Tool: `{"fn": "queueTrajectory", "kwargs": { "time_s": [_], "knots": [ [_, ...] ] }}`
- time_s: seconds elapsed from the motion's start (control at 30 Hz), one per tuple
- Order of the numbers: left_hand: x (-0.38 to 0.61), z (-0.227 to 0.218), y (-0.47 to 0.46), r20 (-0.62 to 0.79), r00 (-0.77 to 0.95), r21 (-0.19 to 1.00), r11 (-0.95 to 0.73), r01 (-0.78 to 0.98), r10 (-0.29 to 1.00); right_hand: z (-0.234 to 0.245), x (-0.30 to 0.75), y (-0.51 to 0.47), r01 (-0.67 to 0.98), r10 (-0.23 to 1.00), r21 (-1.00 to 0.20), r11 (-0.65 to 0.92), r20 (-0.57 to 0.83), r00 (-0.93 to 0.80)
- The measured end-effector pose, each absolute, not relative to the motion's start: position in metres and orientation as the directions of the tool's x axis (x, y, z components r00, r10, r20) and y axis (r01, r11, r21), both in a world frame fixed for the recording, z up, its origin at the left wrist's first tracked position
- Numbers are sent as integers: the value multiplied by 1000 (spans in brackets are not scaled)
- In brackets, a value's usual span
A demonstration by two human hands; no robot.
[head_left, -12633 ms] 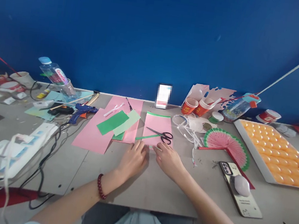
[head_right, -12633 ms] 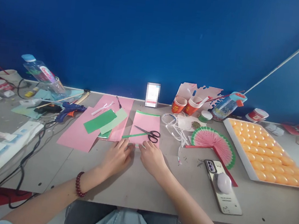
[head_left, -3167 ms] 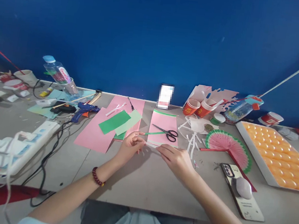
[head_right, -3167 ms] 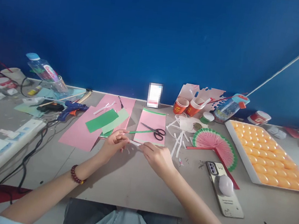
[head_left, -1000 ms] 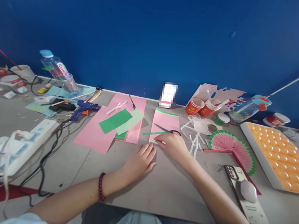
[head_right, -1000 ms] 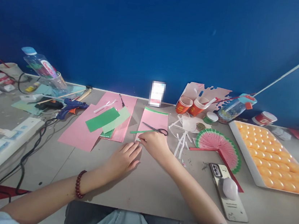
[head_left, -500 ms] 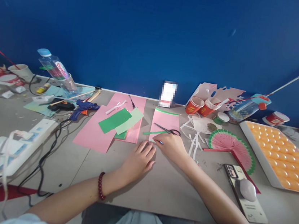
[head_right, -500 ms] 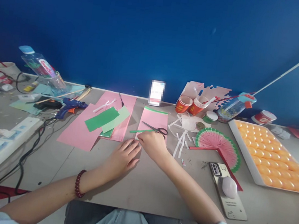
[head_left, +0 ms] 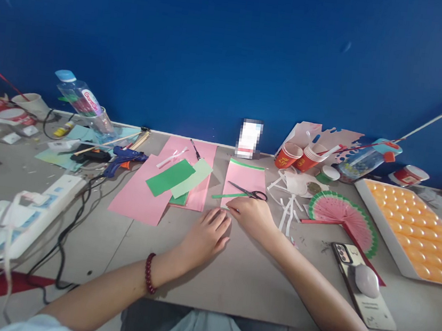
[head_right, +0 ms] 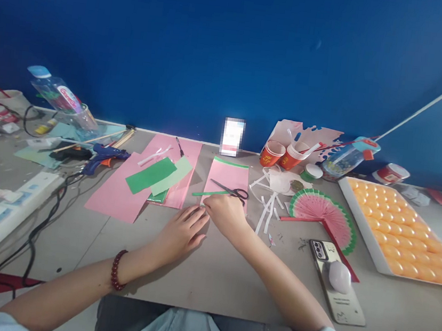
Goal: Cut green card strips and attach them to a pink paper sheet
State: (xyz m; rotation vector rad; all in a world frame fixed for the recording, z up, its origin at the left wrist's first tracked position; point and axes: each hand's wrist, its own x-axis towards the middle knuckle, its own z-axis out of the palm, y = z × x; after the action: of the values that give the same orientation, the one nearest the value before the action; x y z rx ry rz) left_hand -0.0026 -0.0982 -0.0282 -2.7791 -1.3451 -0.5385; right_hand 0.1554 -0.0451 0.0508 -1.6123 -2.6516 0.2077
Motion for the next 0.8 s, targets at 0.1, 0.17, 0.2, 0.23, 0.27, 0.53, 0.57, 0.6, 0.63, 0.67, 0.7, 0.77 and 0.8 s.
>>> {"fn": "queueTrajectory", "kwargs": {
  "time_s": [0.1,0.17,0.2,0.23,0.27,0.53,0.57,0.6,0.63,0.67,0.7,0.77,0.8],
  "knots": [
    [-3,-30,-98,307,572,143,-631,762,761,49,156,-45,884,886,-106,454,-49,-461],
    [-3,-31,-98,305,575,142,-633,761,759,48,156,-45,885,885,-89,458,-54,-463],
    [-3,-31,-98,304,577,140,-635,760,758,48,156,-45,884,883,-83,461,-57,-466],
    [-3,-31,-98,303,578,137,-635,760,757,48,156,-46,883,882,-78,464,-57,-468],
    [-3,-31,-98,304,580,133,-637,760,756,48,156,-46,882,881,-74,466,-58,-470],
    [-3,-31,-98,309,592,96,-644,759,744,52,157,-48,873,869,-24,486,-87,-486],
    [-3,-31,-98,311,591,96,-643,759,744,53,157,-48,873,868,-20,488,-92,-487],
    [-4,-31,-98,310,591,98,-643,759,745,54,157,-49,873,868,-15,488,-98,-487],
    [-4,-31,-98,308,591,100,-643,759,746,54,157,-49,873,867,-10,488,-105,-487],
    [-4,-31,-98,303,591,102,-642,760,748,55,157,-49,873,867,-4,488,-113,-485],
    [-4,-30,-99,296,593,102,-642,760,749,56,157,-49,873,867,3,488,-121,-484],
    [-4,-30,-99,286,592,106,-639,762,754,57,157,-49,874,867,19,485,-141,-478],
    [-4,-30,-99,282,589,110,-636,764,757,57,157,-49,875,867,27,483,-151,-474]
  ]
}}
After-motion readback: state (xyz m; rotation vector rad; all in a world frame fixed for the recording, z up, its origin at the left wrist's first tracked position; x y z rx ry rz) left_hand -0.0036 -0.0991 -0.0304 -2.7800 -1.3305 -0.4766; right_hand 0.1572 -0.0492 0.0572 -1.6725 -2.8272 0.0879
